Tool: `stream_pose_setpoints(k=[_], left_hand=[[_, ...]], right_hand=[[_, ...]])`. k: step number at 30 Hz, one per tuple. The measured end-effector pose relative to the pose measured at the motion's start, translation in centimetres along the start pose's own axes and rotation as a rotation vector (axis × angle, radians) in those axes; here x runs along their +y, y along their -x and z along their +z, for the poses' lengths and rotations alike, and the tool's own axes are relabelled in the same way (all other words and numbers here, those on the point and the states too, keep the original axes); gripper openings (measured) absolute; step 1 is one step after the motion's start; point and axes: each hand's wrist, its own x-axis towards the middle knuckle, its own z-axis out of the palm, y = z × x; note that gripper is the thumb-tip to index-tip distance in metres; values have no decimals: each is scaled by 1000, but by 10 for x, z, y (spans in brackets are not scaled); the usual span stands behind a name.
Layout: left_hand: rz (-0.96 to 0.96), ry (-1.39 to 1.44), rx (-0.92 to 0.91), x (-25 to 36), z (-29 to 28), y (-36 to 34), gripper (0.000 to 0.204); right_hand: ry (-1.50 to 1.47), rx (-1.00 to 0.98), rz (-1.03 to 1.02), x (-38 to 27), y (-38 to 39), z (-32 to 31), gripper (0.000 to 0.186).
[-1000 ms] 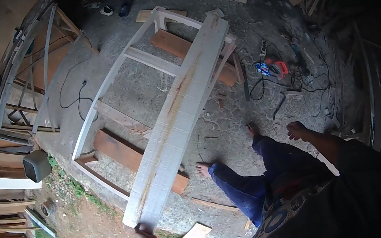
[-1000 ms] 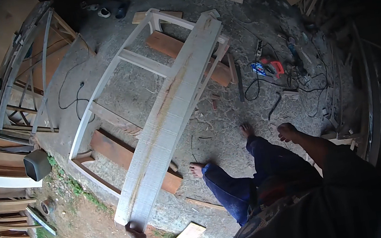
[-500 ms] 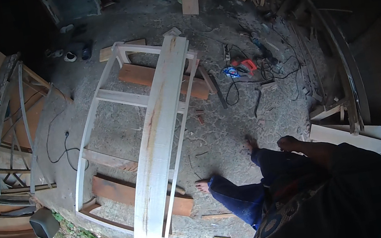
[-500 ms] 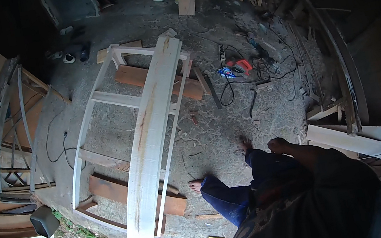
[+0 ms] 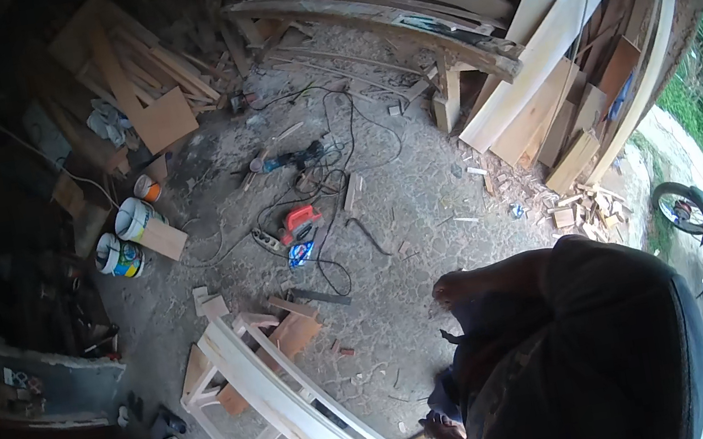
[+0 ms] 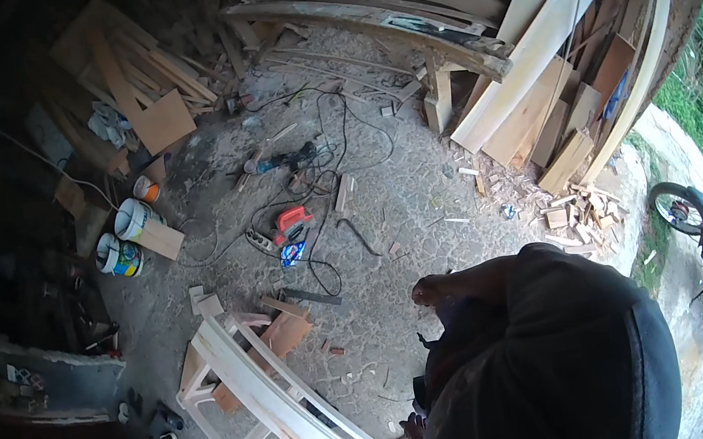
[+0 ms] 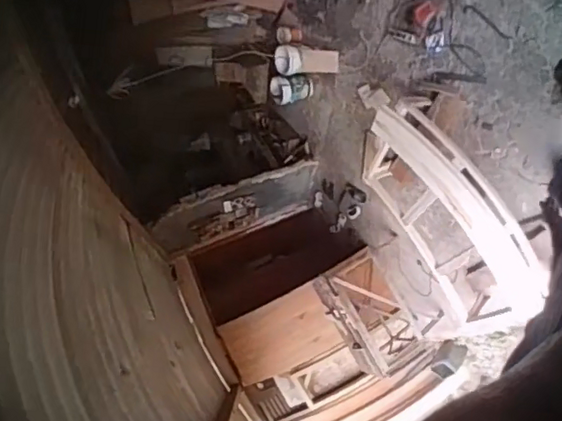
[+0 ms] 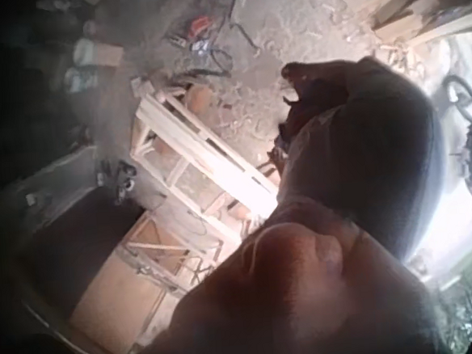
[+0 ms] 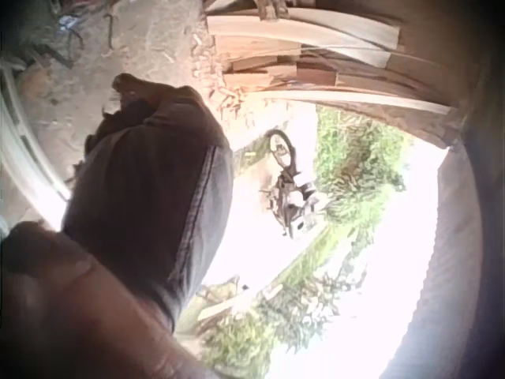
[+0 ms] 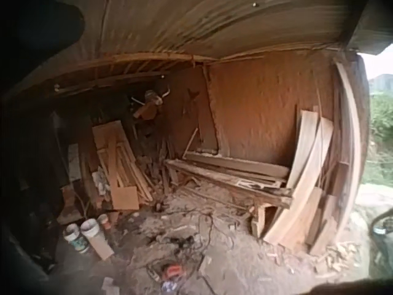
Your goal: The person positions a long wooden plank on a workbench, marks it with a pencil, and cuts it using a circular saw. After cutting, the person inspects the plank and places it aside.
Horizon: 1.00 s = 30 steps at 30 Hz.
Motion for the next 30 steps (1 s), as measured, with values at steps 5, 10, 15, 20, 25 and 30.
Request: stream_pose_setpoints(k=[5, 10, 15, 20, 25, 30], left_hand=[[321, -344, -236, 31, 77, -17, 27], [32, -432, -313, 81, 147, -36, 31], [-369, -468, -328, 140, 238, -83, 36], [-122, -765, -281, 173, 366, -102, 33], [113, -853, -616, 240, 524, -91, 38], [302, -868, -771, 237, 674, -22, 45]], right_hand=[[-417, 310, 280, 84, 24, -89, 15], [-430, 376, 730, 158, 78, -127, 21], [-785, 720, 934, 183, 158, -119, 19], [-1107, 993, 924, 157, 198, -96, 28], [-1255, 1071, 874, 141, 176, -96, 34], [-1341, 1157, 870, 162, 173, -128, 42]])
